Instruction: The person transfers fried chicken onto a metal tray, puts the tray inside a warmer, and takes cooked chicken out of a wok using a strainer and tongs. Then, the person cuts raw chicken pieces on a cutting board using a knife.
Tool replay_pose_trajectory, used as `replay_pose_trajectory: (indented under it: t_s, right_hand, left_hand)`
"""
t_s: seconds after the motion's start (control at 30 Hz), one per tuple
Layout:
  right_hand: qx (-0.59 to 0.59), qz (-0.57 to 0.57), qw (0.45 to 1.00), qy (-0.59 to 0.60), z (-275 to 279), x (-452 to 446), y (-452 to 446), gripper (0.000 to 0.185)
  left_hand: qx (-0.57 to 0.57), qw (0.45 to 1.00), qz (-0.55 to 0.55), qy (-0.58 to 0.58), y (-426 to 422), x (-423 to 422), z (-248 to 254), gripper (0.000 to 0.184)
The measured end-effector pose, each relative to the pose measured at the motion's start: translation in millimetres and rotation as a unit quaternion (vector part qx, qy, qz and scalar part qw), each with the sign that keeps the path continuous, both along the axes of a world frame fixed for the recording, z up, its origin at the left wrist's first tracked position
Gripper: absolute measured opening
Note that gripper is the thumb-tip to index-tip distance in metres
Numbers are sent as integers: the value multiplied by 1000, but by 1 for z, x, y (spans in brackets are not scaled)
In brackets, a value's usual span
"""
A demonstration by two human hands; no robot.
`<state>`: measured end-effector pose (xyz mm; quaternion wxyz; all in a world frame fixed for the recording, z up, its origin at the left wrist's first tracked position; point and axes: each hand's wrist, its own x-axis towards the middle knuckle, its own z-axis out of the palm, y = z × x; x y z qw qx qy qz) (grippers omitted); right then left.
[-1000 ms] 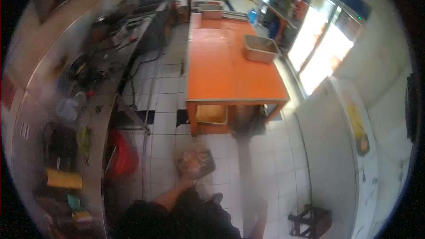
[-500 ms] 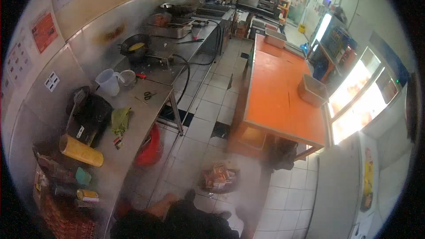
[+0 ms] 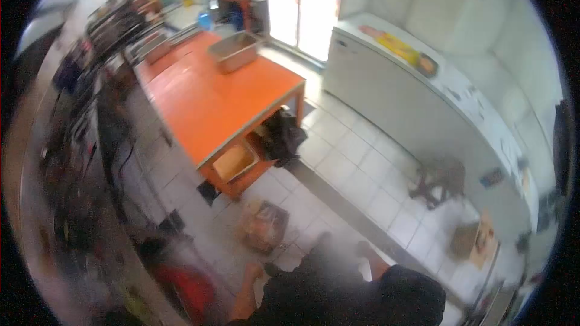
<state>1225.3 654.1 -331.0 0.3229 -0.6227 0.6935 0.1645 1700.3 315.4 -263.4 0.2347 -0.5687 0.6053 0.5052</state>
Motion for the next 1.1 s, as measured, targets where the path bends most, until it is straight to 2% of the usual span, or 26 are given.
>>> replay_pose_trajectory:
  t_s: [0.07, 0.1, 0.17, 0.2, 0.23, 0.27, 0.3, 0.37, 0.4, 0.47, 0.5, 0.53, 0.57, 0.6, 0.63, 0.7, 0.77, 0.8, 0.83, 0.87, 0.9, 0.97, 1.0, 1.03, 1.07, 1.1]
  right_hand:
    - [-4, -159, 986, -47, 14, -12, 15, 14]
    - [-14, -223, 972, -71, 14, -18, 23, 14]
    - [-50, -328, 937, -112, -3, -40, 37, 14]
    - [-79, -350, 926, -120, -23, -52, 50, 14]
    - [-125, -336, 926, -117, -55, -64, 56, 14]
    - [-24, -683, 693, -229, 65, -66, 23, 14]
    - [-24, -694, 683, -227, 59, -79, 27, 14]
    - [-101, -793, 426, -423, 15, -114, 30, 19]
    - [-105, -796, 422, -421, 21, -132, 27, 19]
    - [-198, -786, 383, -443, 37, -163, 10, 25]
    - [-201, -787, 380, -443, 31, -190, 1, 25]
    - [-182, -667, 666, -280, 21, -219, -10, 28]
    - [-138, -467, 869, -81, 13, -247, -19, 30]
    - [-140, -471, 867, -78, 18, -272, -29, 30]
    - [-155, -545, 814, -127, 30, -294, -43, 31]
    - [-183, -673, 682, -220, 63, -337, -70, 34]
    - [-208, -770, 520, -304, 84, -385, -101, 37]
    - [-213, -774, 515, -302, 70, -408, -108, 37]
    - [-217, -772, 486, -348, 43, -428, -110, 38]
    - [-221, -769, 457, -389, 32, -448, -112, 38]
    - [-220, -776, 451, -382, 59, -463, -117, 38]
    - [-192, -791, 521, -258, 125, -503, -139, 34]
    - [-200, -794, 515, -253, 139, -535, -150, 34]
    - [-202, -770, 569, -208, 137, -560, -153, 33]
    - [-200, -743, 617, -166, 134, -578, -157, 32]
    - [-199, -749, 607, -172, 133, -588, -160, 32]
  left_hand:
    - [-1, 967, -248, -60, -22, -41, 1, 28]
    - [-114, 944, -309, -15, -26, -59, 3, 28]
    - [-329, 849, -404, 90, -27, -97, 1, 29]
    - [-323, 853, -396, 105, -24, -121, 3, 29]
    - [-270, 882, -377, 82, -29, -148, -3, 29]
    - [-217, 909, -351, 57, -34, -175, -1, 29]
    - [-180, 926, -330, 37, -36, -204, -2, 29]
    - [-148, 937, -315, 20, -46, -254, -4, 30]
    - [-143, 937, -319, 13, -49, -278, 4, 30]
    - [-133, 934, -332, 2, -60, -315, 3, 30]
    - [-128, 932, -340, -5, -68, -335, 5, 31]
    - [-123, 927, -354, -12, -76, -354, 1, 31]
    - [-119, 921, -370, -17, -86, -374, -4, 31]
    - [-117, 914, -388, -23, -97, -399, -4, 31]
    - [-115, 904, -410, -29, -110, -426, -8, 32]
    - [-114, 879, -462, -29, -134, -486, -15, 32]
    - [-135, 820, -557, -16, -164, -558, -18, 32]
    - [-151, 777, -611, 0, -176, -598, -11, 33]
    - [-177, 726, -664, 19, -191, -640, -3, 33]
    - [-156, 783, -602, 32, -200, -675, 4, 33]
    - [-136, 833, -534, 49, -210, -709, 6, 33]
    - [-138, 807, -573, 41, -249, -789, -19, 32]
    - [-155, 785, -597, 55, -264, -833, -22, 32]
    - [-182, 748, -634, 73, -275, -878, -24, 32]
    - [-223, 689, -684, 91, -286, -928, -27, 31]
    - [-280, 603, -740, 99, -293, -985, -17, 31]
